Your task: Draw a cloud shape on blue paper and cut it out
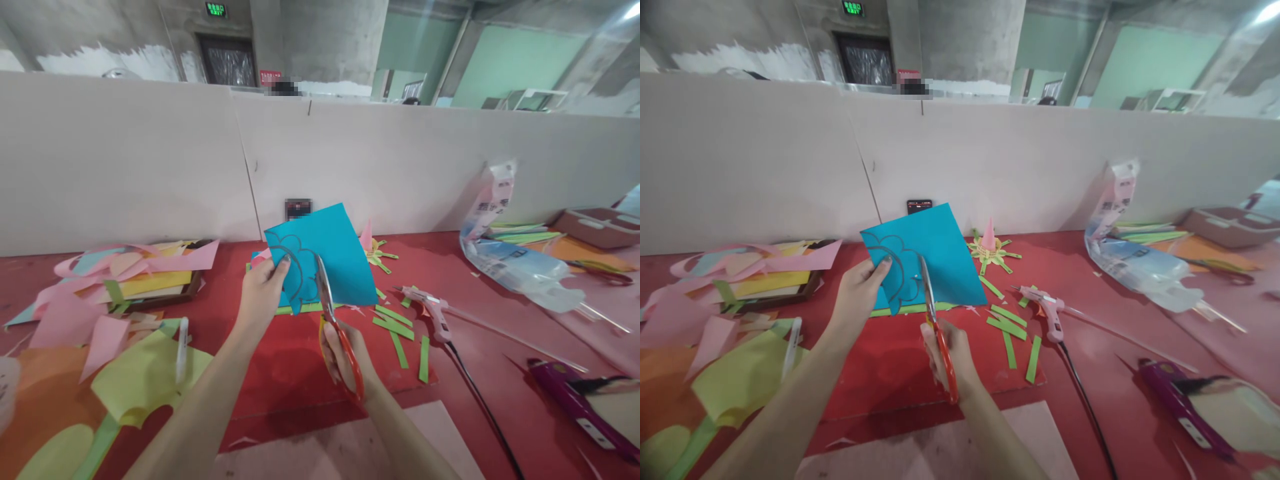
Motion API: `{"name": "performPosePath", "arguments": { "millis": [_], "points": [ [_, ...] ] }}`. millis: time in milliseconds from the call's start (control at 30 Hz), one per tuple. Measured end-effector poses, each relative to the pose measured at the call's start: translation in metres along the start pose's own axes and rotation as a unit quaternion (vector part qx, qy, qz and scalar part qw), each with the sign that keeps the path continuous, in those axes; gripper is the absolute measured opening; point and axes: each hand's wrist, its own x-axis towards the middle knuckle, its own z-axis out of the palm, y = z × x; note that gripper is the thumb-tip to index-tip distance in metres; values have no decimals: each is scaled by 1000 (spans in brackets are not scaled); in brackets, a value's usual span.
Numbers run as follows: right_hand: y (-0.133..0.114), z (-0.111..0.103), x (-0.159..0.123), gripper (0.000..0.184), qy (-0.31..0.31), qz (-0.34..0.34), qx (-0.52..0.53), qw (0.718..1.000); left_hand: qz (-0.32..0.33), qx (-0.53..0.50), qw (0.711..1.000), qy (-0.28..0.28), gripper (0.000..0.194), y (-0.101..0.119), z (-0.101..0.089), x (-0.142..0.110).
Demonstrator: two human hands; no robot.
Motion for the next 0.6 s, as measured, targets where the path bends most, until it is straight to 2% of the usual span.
{"name": "performPosePath", "arguments": {
  "millis": [433, 600],
  "points": [
    [2, -2, 0, 42, -2, 4, -31, 999, 34, 36, 999, 6, 34, -2, -8, 4],
    [4, -4, 2, 42, -13, -27, -69, 997, 35, 47, 998, -3, 34, -5, -9, 5]
  ]
}}
